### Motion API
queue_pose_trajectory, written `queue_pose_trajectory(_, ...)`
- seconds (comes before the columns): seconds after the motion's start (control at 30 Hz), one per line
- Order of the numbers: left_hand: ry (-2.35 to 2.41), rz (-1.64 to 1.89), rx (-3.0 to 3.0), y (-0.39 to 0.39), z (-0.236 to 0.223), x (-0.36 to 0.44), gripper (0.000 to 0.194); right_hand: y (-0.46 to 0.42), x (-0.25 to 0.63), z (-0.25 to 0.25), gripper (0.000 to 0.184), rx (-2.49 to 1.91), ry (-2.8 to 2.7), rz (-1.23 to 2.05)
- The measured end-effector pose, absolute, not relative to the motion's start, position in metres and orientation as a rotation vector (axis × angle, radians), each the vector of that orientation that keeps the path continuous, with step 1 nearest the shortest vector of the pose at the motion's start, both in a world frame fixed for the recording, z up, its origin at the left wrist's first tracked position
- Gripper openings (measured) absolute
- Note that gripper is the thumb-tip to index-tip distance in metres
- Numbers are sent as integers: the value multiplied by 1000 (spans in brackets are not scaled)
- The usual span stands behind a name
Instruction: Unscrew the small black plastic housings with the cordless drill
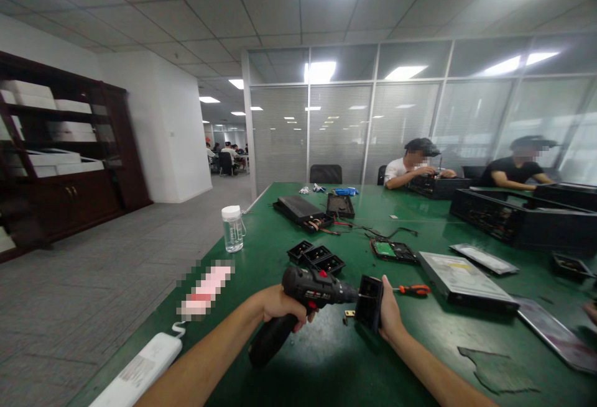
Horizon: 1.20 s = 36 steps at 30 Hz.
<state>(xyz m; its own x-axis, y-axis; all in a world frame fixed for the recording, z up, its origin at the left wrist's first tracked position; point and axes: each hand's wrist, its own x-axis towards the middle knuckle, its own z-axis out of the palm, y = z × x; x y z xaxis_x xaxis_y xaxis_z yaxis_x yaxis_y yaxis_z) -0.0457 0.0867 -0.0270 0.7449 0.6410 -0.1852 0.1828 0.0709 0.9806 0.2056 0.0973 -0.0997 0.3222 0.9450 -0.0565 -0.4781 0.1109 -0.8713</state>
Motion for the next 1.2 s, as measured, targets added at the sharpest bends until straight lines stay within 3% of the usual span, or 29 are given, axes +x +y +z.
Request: queue_pose_trajectory(1.2, 699, 385, 1497, 88, -27, -44, 24, 101, 210, -107, 41, -917, -656, 1155)
